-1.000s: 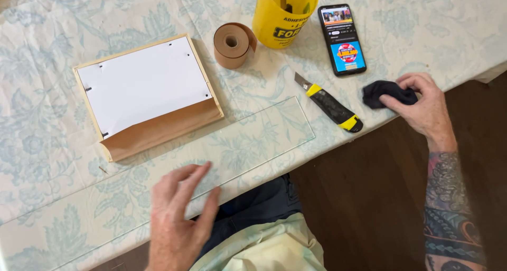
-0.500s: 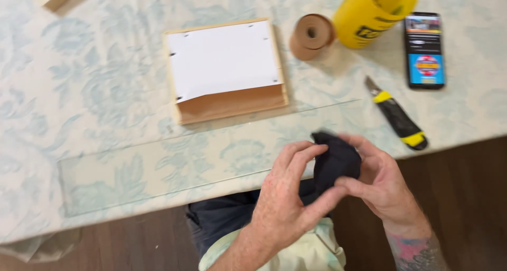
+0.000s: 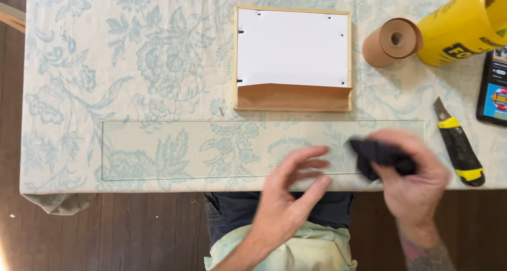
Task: Applying adhesive tape to the back of a wooden picture frame to seal it.
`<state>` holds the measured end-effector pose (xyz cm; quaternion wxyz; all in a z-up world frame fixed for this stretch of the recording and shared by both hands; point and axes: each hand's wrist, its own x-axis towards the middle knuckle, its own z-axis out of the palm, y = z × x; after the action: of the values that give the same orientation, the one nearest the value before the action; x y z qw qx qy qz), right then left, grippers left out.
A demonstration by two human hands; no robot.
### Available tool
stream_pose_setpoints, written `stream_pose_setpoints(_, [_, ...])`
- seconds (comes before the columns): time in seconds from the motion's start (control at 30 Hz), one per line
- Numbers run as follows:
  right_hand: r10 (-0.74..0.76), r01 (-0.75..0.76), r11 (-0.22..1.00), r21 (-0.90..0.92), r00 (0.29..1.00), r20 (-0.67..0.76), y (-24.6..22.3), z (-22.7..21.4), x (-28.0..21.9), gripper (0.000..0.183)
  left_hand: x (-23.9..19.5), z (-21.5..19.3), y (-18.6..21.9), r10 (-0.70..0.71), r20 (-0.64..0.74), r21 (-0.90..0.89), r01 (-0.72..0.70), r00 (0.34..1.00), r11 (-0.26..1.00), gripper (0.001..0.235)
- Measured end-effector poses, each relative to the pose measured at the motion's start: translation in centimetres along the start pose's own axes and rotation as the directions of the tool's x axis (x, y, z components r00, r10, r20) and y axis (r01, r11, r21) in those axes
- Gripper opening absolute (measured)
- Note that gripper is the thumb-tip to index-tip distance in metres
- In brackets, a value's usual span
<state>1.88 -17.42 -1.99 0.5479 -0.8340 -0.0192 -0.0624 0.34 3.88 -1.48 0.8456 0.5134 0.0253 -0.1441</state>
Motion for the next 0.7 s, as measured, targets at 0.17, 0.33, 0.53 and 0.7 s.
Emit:
stream_pose_setpoints(0.17, [-0.460, 0.580, 0.599, -0.552, 0.813, 0.356, -1.6, 2.5, 5.5, 0.026, 1.3, -7.9, 1.2, 0.530, 0.045, 0.933, -0.225, 0.847, 0.280, 0.026])
stream_pose_setpoints(0.33, [-0.524, 0.659, 0.514, -0.549, 0.748, 0.408, -1.8, 6.0, 7.4, 0.019, 4.5, -12.7, 3.7, 0.548, 0.215, 0.975, -0.148, 0.809, -0.164, 0.026])
stream_pose_setpoints(0.53, [-0.447, 0.659, 0.446, -0.606, 0.750, 0.487, -1.9, 5.7, 6.9, 0.031, 6.1, -14.3, 3.8, 0.519, 0.371, 0.928, -0.300, 0.770, -0.220, 0.012])
stream_pose_setpoints(0.7, [-0.420, 0.627, 0.476, -0.617, 0.779, 0.467, -1.3, 7.1, 6.8, 0.031, 6.6, -14.5, 3.2, 0.542, 0.432, 0.902, -0.334, 0.721, -0.274, 0.020])
